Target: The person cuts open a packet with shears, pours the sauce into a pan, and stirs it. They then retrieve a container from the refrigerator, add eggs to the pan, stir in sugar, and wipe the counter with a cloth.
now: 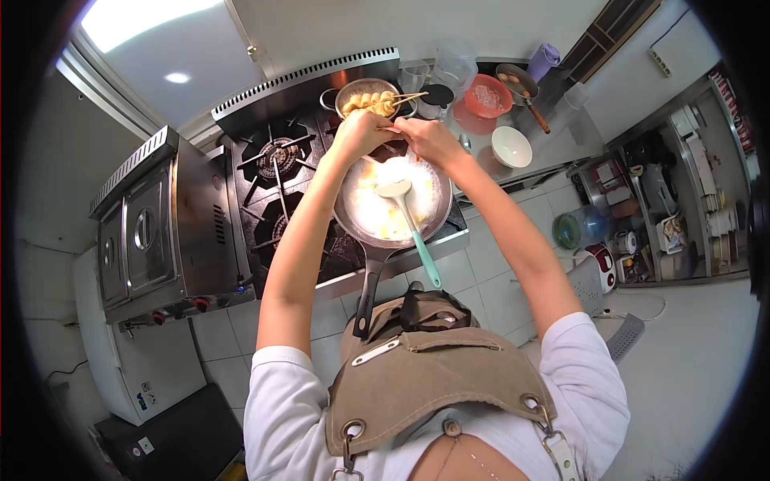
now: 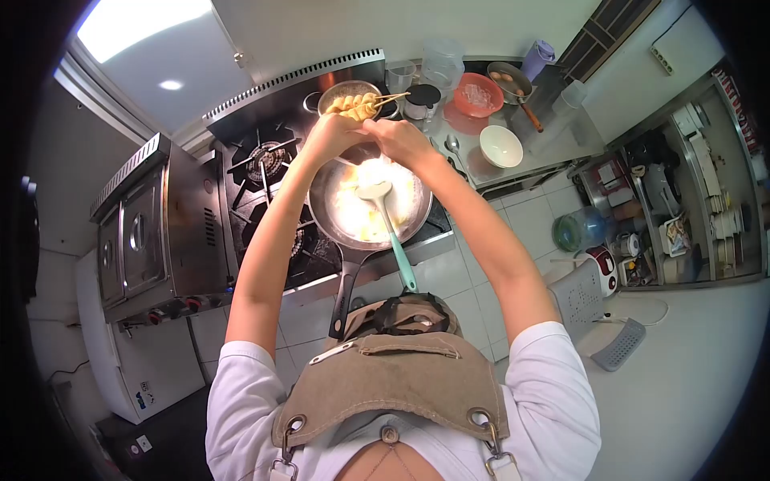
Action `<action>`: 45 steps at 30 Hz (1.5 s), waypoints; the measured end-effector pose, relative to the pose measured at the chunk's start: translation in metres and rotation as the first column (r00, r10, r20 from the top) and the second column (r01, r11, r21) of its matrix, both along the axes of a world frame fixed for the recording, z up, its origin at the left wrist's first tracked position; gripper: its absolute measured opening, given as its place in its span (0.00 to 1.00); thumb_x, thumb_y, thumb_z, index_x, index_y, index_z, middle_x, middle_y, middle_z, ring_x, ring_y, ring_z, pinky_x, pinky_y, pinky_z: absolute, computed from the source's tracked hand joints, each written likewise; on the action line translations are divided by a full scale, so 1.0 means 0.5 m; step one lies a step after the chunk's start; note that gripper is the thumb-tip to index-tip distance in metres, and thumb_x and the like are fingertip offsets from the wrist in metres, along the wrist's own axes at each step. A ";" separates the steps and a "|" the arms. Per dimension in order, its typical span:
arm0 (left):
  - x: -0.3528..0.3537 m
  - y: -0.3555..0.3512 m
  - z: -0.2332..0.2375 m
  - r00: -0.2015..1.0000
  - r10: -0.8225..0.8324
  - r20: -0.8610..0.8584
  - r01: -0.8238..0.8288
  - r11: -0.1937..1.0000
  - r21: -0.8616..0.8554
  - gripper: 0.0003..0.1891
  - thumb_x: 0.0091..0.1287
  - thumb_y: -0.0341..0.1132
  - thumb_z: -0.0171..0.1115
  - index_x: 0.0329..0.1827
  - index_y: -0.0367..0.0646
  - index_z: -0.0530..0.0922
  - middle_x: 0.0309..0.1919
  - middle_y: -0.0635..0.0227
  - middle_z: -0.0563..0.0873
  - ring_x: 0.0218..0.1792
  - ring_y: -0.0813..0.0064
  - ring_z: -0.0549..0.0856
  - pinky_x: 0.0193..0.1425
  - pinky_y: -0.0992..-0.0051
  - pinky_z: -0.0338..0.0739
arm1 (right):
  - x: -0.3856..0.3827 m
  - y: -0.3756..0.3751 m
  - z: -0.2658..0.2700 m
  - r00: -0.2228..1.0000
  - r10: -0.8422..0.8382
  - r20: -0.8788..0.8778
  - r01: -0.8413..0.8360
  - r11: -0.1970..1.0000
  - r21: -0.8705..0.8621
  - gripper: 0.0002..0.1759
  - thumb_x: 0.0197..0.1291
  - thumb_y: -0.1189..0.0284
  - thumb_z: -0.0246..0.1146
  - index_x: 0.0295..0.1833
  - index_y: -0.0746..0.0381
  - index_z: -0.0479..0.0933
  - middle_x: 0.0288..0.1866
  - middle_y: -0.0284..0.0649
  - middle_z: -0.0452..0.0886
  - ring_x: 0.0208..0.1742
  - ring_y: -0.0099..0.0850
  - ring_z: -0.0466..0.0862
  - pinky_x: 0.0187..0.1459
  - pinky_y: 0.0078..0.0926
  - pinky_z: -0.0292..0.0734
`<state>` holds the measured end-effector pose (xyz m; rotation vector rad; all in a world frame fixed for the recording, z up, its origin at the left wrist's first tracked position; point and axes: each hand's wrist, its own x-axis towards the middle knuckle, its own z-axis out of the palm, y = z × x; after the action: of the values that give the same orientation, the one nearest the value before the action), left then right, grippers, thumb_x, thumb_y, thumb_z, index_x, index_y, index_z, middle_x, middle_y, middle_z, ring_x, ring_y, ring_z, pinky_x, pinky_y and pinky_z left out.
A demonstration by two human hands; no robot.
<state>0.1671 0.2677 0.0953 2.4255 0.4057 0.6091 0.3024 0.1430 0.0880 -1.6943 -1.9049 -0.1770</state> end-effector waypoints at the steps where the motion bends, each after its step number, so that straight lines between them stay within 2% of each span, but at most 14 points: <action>1: 0.004 0.001 -0.005 1.000 0.015 -0.008 -0.015 0.997 -0.078 0.12 0.48 0.43 0.70 0.31 0.46 0.86 0.21 0.59 0.83 0.25 0.62 0.84 0.33 0.68 0.77 | -0.001 -0.003 -0.002 1.000 0.006 -0.001 -0.006 1.000 0.022 0.03 0.60 0.72 0.53 0.37 0.59 0.68 0.24 0.45 0.77 0.28 0.43 0.81 0.27 0.39 0.77; 3: 0.005 0.001 -0.015 0.997 -0.008 0.077 0.010 1.000 -0.029 0.13 0.48 0.44 0.71 0.32 0.47 0.86 0.21 0.60 0.83 0.24 0.64 0.83 0.33 0.68 0.77 | 0.000 -0.004 -0.002 0.999 -0.014 0.033 0.012 0.998 0.068 0.03 0.59 0.73 0.53 0.38 0.59 0.69 0.25 0.44 0.77 0.27 0.43 0.81 0.28 0.38 0.77; 5: 0.003 0.002 -0.004 0.998 -0.005 0.059 -0.004 0.987 0.163 0.10 0.48 0.40 0.70 0.31 0.45 0.86 0.22 0.62 0.84 0.25 0.65 0.83 0.34 0.71 0.77 | -0.005 -0.011 -0.001 0.998 -0.041 0.045 0.038 0.997 0.060 0.03 0.59 0.73 0.54 0.38 0.59 0.69 0.26 0.43 0.78 0.27 0.42 0.82 0.28 0.37 0.78; 7: -0.005 0.000 0.011 1.000 0.003 0.018 -0.005 0.994 0.106 0.10 0.48 0.41 0.70 0.28 0.45 0.86 0.21 0.62 0.84 0.24 0.63 0.82 0.34 0.69 0.77 | -0.006 -0.012 -0.006 0.997 -0.079 0.027 0.078 0.996 0.034 0.04 0.57 0.77 0.55 0.38 0.59 0.68 0.27 0.43 0.77 0.29 0.43 0.81 0.28 0.38 0.77; 9: -0.016 0.011 -0.002 0.999 -0.046 -0.020 0.050 0.946 0.319 0.13 0.50 0.47 0.68 0.27 0.48 0.86 0.19 0.62 0.82 0.26 0.65 0.83 0.37 0.68 0.75 | -0.006 -0.014 -0.011 0.997 -0.065 0.029 0.064 0.997 0.042 0.05 0.56 0.77 0.55 0.38 0.59 0.68 0.26 0.42 0.77 0.29 0.43 0.80 0.28 0.38 0.77; 10: -0.021 0.013 -0.011 0.999 -0.014 -0.047 0.030 0.936 0.352 0.16 0.49 0.51 0.67 0.26 0.47 0.86 0.19 0.63 0.82 0.28 0.64 0.82 0.42 0.67 0.74 | -0.005 -0.016 -0.011 0.997 -0.060 0.050 0.059 0.998 0.024 0.05 0.56 0.77 0.55 0.38 0.59 0.68 0.26 0.42 0.77 0.28 0.42 0.80 0.28 0.37 0.77; 17: -0.062 0.006 -0.033 0.978 0.083 -0.189 -0.003 0.922 0.387 0.19 0.50 0.53 0.66 0.23 0.44 0.84 0.17 0.61 0.81 0.26 0.61 0.81 0.40 0.67 0.72 | -0.012 -0.032 -0.008 0.995 -0.042 0.093 0.042 0.999 0.007 0.05 0.57 0.76 0.56 0.39 0.59 0.68 0.26 0.42 0.77 0.28 0.42 0.81 0.28 0.37 0.77; 19: -0.071 0.005 -0.041 0.980 0.095 -0.174 -0.018 0.916 0.402 0.19 0.50 0.53 0.66 0.23 0.43 0.84 0.17 0.61 0.81 0.26 0.61 0.81 0.40 0.67 0.72 | -0.016 -0.037 -0.010 0.994 -0.054 0.092 0.053 0.999 0.013 0.03 0.60 0.72 0.54 0.37 0.60 0.69 0.25 0.41 0.77 0.27 0.40 0.82 0.28 0.35 0.78; 22: -0.078 0.004 -0.055 0.983 0.107 -0.148 -0.035 0.905 0.423 0.19 0.50 0.52 0.67 0.23 0.43 0.84 0.17 0.60 0.81 0.25 0.60 0.81 0.40 0.67 0.72 | -0.015 -0.035 -0.022 0.997 -0.023 0.074 0.022 1.000 0.014 0.06 0.56 0.76 0.56 0.39 0.60 0.68 0.26 0.41 0.77 0.28 0.42 0.81 0.27 0.37 0.77; 29: -0.076 0.019 -0.088 0.992 0.059 -0.116 -0.008 0.918 0.396 0.15 0.51 0.48 0.67 0.24 0.44 0.84 0.18 0.59 0.81 0.25 0.59 0.82 0.37 0.66 0.74 | -0.017 -0.047 -0.037 0.996 -0.039 0.075 0.038 0.999 0.013 0.05 0.56 0.76 0.56 0.38 0.59 0.67 0.27 0.41 0.78 0.28 0.41 0.81 0.27 0.36 0.77; 35: -0.053 0.016 -0.113 0.994 0.085 -0.063 -0.048 0.894 0.445 0.10 0.53 0.42 0.65 0.25 0.44 0.84 0.19 0.59 0.82 0.26 0.59 0.83 0.38 0.65 0.75 | -0.022 -0.050 -0.046 0.982 -0.189 0.012 0.190 0.981 -0.047 0.05 0.61 0.72 0.55 0.39 0.61 0.68 0.26 0.45 0.79 0.28 0.46 0.81 0.28 0.40 0.77; 38: -0.059 -0.002 -0.070 0.986 0.130 -0.101 -0.081 0.917 0.390 0.10 0.52 0.42 0.65 0.24 0.45 0.84 0.19 0.59 0.82 0.26 0.60 0.83 0.37 0.65 0.76 | -0.020 -0.053 -0.022 0.977 -0.131 -0.171 0.115 0.988 -0.102 0.08 0.62 0.69 0.54 0.39 0.63 0.70 0.28 0.50 0.80 0.29 0.49 0.80 0.29 0.41 0.76; 41: -0.057 -0.009 -0.042 0.961 0.220 -0.170 -0.155 0.932 0.327 0.11 0.50 0.43 0.66 0.25 0.45 0.84 0.21 0.58 0.83 0.26 0.61 0.84 0.34 0.65 0.78 | -0.007 -0.049 -0.009 0.971 -0.032 -0.237 0.009 0.995 -0.095 0.10 0.62 0.68 0.54 0.37 0.65 0.72 0.28 0.50 0.79 0.31 0.48 0.80 0.32 0.38 0.75; 45: -0.049 -0.017 -0.035 0.958 0.243 -0.152 -0.195 0.941 0.276 0.11 0.49 0.43 0.67 0.28 0.45 0.85 0.22 0.57 0.84 0.27 0.59 0.85 0.35 0.66 0.80 | -0.008 -0.038 -0.013 0.982 0.012 -0.191 -0.045 0.984 -0.174 0.14 0.61 0.64 0.57 0.37 0.66 0.77 0.28 0.49 0.79 0.33 0.46 0.80 0.35 0.37 0.74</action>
<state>0.1425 0.2590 0.0779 2.7201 0.7231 0.5625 0.2984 0.1239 0.0815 -1.7295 -1.8464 0.1656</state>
